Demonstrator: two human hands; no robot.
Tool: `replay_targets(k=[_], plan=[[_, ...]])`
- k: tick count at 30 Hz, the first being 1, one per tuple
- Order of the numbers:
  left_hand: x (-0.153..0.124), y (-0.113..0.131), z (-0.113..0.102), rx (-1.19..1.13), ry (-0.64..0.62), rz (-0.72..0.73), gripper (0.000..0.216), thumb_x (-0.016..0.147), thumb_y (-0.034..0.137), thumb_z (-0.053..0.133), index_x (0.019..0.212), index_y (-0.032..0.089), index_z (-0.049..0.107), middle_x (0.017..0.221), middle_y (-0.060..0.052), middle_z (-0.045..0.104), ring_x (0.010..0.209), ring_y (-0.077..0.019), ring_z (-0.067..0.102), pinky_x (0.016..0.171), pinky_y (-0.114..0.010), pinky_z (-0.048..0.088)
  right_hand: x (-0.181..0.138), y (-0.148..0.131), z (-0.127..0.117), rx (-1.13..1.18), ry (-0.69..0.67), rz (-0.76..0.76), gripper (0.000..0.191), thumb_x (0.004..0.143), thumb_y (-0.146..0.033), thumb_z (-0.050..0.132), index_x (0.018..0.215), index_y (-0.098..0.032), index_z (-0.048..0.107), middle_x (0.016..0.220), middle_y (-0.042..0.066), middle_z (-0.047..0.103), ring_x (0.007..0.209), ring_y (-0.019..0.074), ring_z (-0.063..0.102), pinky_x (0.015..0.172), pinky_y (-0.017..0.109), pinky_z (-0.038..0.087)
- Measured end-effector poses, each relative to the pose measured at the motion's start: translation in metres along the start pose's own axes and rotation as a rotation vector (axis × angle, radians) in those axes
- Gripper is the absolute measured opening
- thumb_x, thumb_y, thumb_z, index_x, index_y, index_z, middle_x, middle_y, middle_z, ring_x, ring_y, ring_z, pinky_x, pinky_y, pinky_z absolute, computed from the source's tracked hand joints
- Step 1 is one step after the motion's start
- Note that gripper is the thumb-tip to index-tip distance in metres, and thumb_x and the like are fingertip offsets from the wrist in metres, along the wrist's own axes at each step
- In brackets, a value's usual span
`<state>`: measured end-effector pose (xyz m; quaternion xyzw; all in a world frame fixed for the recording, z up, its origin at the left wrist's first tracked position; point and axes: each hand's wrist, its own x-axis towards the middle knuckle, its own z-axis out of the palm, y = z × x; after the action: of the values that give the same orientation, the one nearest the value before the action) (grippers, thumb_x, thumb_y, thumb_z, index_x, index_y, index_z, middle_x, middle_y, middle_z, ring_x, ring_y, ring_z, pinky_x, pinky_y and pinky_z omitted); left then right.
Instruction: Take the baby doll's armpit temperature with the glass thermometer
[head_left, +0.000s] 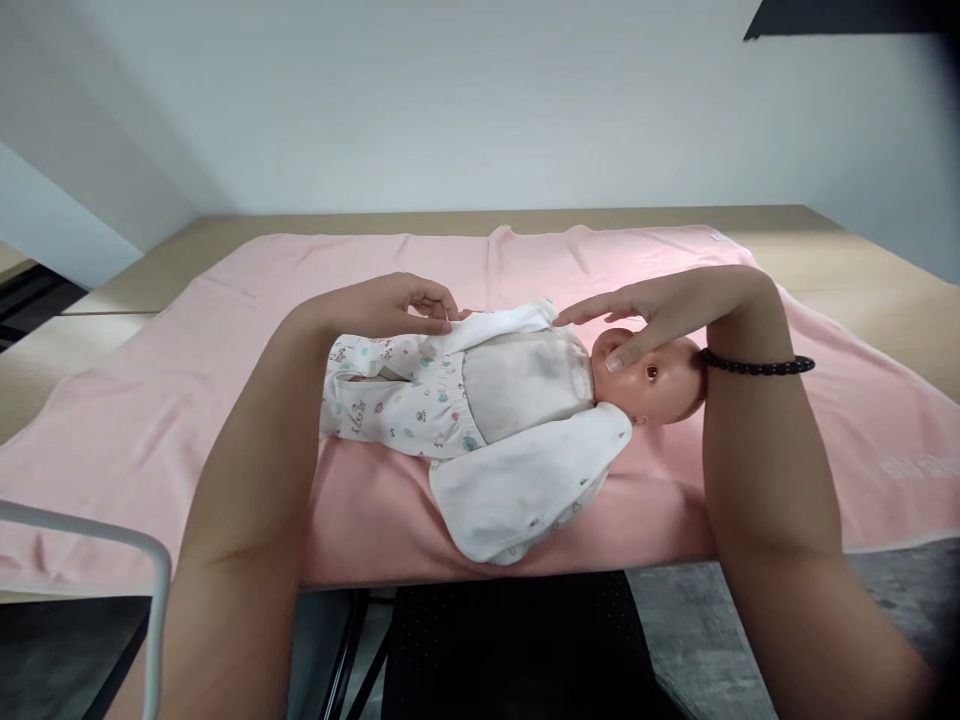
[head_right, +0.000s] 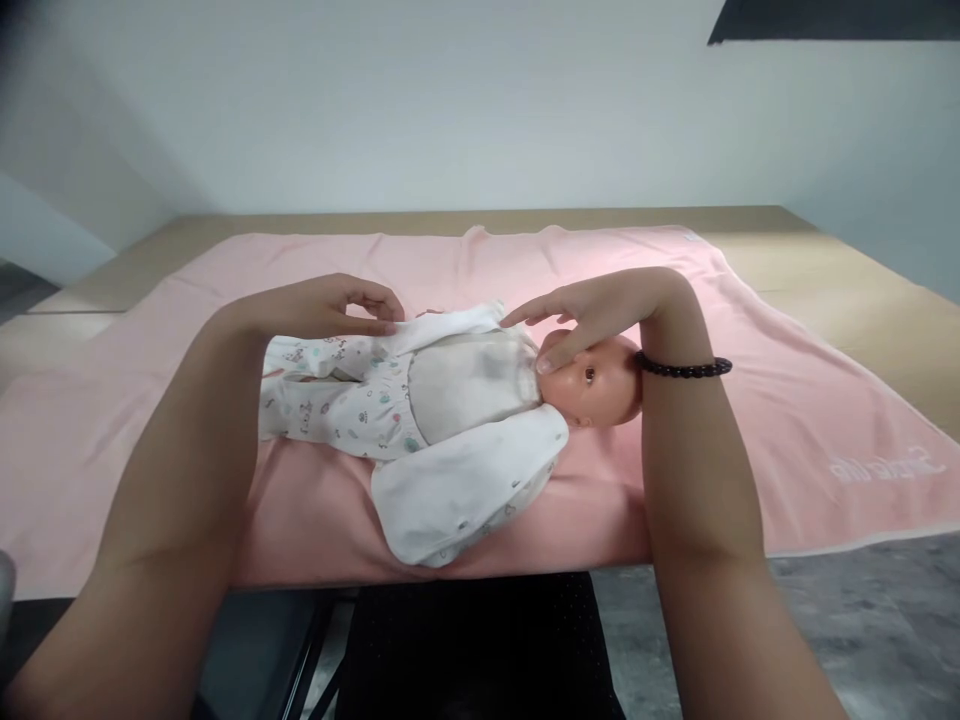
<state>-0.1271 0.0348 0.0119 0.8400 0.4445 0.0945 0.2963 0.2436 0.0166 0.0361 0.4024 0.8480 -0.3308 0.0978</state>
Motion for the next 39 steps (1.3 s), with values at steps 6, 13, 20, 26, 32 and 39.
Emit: replay_targets(k=[6, 13, 20, 26, 32, 39], plan=[[-0.010, 0.004, -0.008, -0.026, 0.085, 0.044, 0.018, 0.077, 0.039, 0.076, 0.088, 0.025, 0.072, 0.101, -0.003, 0.070, 0.097, -0.0217, 0.068, 0.080, -0.030, 0.054, 0.002, -0.005, 0.004, -0.006, 0.003, 0.013, 0.084, 0.077, -0.066, 0.076, 0.153, -0.052, 0.042, 0.155, -0.012, 0.043, 0.141, 0.0366, 0.044, 0.109, 0.045, 0.052], [-0.015, 0.013, -0.009, -0.093, 0.020, 0.154, 0.022, 0.079, 0.040, 0.076, 0.096, 0.026, 0.075, 0.108, -0.005, 0.071, 0.103, -0.0200, 0.069, 0.091, -0.033, 0.057, 0.018, -0.003, 0.009, -0.086, 0.173, 0.147, 0.093, 0.071, -0.071, 0.077, 0.154, -0.046, 0.044, 0.156, -0.004, 0.042, 0.135, 0.0442, 0.048, 0.107, 0.054, 0.051], [-0.019, 0.015, -0.014, -0.034, -0.092, 0.231, 0.028, 0.089, 0.044, 0.068, 0.108, 0.024, 0.073, 0.118, -0.006, 0.071, 0.111, -0.0217, 0.067, 0.097, -0.036, 0.056, 0.017, -0.018, 0.008, -0.095, 0.098, 0.062, 0.083, 0.081, -0.068, 0.069, 0.153, -0.032, 0.051, 0.148, 0.006, 0.053, 0.130, 0.0409, 0.053, 0.098, 0.047, 0.053], [-0.036, 0.009, -0.032, 0.102, 0.024, 0.177, 0.025, 0.089, 0.042, 0.068, 0.104, 0.024, 0.073, 0.110, -0.005, 0.073, 0.100, -0.0217, 0.067, 0.087, -0.034, 0.056, 0.005, -0.023, 0.000, -0.037, 0.062, -0.148, 0.051, 0.089, -0.052, 0.066, 0.135, -0.031, 0.067, 0.136, 0.002, 0.062, 0.118, 0.0280, 0.061, 0.090, 0.034, 0.052], [-0.050, 0.021, -0.034, 0.272, -0.260, 0.111, 0.025, 0.090, 0.042, 0.063, 0.104, 0.024, 0.073, 0.101, -0.001, 0.075, 0.085, -0.0183, 0.066, 0.071, -0.025, 0.051, -0.015, -0.038, 0.001, -0.009, -0.058, -0.104, 0.035, 0.089, -0.049, 0.066, 0.113, -0.027, 0.077, 0.117, 0.001, 0.071, 0.102, 0.0221, 0.065, 0.081, 0.029, 0.049], [-0.064, 0.063, 0.011, 0.405, -0.340, 0.136, 0.014, 0.090, 0.038, 0.062, 0.088, 0.028, 0.072, 0.081, 0.001, 0.071, 0.069, -0.0157, 0.061, 0.063, -0.026, 0.043, -0.024, -0.060, 0.020, -0.121, -0.023, 0.058, 0.036, 0.085, -0.049, 0.071, 0.112, -0.025, 0.075, 0.095, 0.003, 0.071, 0.082, 0.0219, 0.064, 0.069, 0.030, 0.044]])
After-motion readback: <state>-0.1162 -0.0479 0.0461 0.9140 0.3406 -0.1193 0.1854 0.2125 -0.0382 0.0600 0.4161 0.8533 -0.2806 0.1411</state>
